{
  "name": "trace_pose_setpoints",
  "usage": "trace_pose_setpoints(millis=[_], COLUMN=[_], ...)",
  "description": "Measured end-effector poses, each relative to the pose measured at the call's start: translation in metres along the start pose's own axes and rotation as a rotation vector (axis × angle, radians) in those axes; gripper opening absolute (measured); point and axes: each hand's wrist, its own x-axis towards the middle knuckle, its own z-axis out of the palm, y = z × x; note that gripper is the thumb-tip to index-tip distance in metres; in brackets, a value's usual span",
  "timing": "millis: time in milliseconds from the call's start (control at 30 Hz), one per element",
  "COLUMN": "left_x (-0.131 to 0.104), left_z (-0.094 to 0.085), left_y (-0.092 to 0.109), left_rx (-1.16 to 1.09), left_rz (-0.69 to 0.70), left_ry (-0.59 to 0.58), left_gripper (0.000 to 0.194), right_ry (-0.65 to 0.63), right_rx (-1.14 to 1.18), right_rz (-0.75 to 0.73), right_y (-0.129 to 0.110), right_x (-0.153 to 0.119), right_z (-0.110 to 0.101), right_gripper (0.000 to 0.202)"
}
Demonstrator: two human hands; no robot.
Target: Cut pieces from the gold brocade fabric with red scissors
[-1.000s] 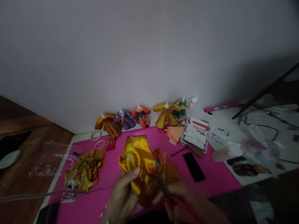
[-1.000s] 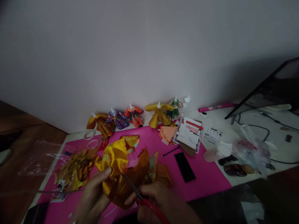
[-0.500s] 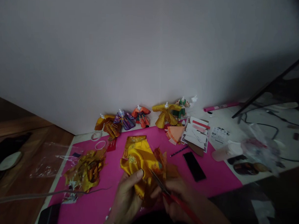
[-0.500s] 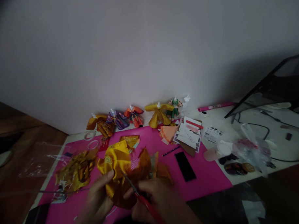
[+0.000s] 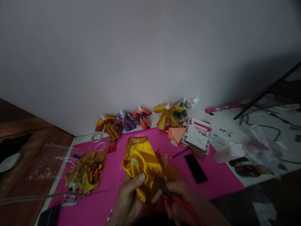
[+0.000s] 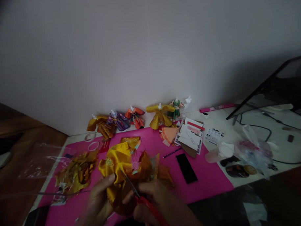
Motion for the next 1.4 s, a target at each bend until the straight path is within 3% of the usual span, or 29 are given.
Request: trace_pose_setpoints(millis=[233,400,733,1067,1267,1400], left_x=[-0.001,-0.001,-0.004,-0.005,-0.004,-0.005], left_z=[0.005,0.003,0.008,0.003,0.005,0.008], left_y=[0.003,0.002,0.008,0.005,0.007,0.008], left_rx=[-0.006,0.003,0.035,0.068,0.065,0.071], left_rz=[-0.036,-0.018,0.047,0.052,0.058,0.074], left_ry=[-0.014,-0.027,0.118,0.095,0.095,0.085], left_gripper=[0.014,0.023,0.024,0.02,0.048,0.048], right_ry=[-0.004,-0.013,0.017,0.021,0.069,0.036], right_rx=[0.025,0.029,-0.011,-0.071,-0.107,-0.123], right_rz=[-0.036,-0.041,-0.083,-0.086,-0.132,-0.149], right_y=[0.003,0.002,0.001,0.002,-0.001,-0.006], right_x=[0.004,0.003,-0.004,-0.005,-0.01,-0.009], right_z=[0.001,0.001,0.002,0.0,0.003,0.002], right_gripper=[0.055,0.06,0.078,0.064,0.077,0.087])
